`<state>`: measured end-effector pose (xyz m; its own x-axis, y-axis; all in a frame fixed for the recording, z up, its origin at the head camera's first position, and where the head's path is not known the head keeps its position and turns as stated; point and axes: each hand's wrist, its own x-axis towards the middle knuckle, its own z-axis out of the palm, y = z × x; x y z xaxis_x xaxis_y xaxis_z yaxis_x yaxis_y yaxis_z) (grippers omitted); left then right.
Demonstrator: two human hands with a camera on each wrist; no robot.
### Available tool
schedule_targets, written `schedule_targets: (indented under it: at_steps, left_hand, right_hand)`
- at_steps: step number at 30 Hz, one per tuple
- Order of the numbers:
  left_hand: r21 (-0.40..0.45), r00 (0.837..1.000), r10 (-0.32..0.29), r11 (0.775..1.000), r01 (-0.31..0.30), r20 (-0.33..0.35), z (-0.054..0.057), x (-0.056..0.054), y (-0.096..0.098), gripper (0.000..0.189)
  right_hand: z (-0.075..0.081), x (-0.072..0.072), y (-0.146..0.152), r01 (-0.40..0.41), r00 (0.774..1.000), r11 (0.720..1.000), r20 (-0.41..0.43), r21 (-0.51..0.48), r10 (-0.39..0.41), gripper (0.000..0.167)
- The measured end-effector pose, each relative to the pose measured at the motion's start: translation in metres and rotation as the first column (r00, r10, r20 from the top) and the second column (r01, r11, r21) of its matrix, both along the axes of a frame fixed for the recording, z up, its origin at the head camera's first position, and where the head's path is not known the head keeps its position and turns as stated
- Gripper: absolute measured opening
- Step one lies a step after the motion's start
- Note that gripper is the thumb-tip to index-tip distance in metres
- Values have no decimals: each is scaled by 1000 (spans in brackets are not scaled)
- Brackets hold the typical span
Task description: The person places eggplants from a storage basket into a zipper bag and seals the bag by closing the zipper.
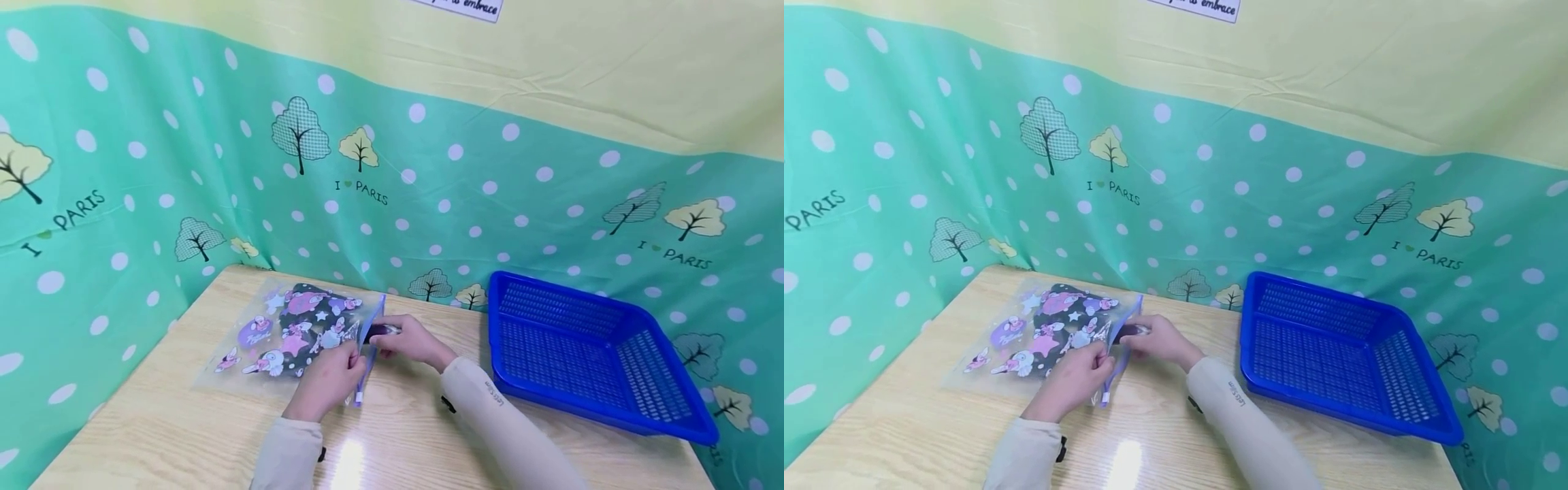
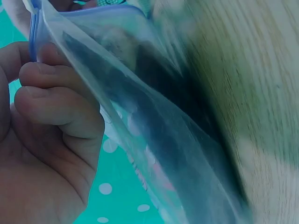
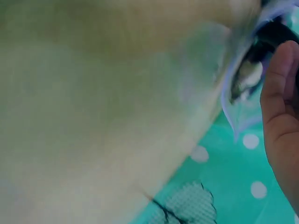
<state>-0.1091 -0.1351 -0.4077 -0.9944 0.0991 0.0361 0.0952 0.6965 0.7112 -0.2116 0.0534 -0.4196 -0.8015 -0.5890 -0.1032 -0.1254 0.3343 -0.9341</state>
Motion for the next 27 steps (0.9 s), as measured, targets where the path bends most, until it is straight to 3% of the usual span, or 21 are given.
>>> schedule_targets:
  at_steps: [5,12,16,21,27]
  left_hand:
    - [-12,1000,-9,1000,9,-13,-2,-1,0,23]
    - [-20,998,-9,1000,8,-55,-4,-1,-1,25]
    - [-19,997,-8,1000,7,-71,-4,-1,-1,25]
    - [-16,997,-8,1000,7,-76,-5,-1,-1,27]
    - [-18,997,-5,1000,4,-71,-6,-2,-1,28]
  right_hand:
    - [-14,1,-10,-11,1000,1000,-6,3,11,27]
    - [-19,2,-26,-3,999,998,-44,70,6,15]
    - [-21,-1,-35,3,987,990,-160,143,20,12]
    - [-23,-4,-46,10,922,951,-371,309,110,6]
    - [-23,-1,-54,56,814,876,-530,479,238,6]
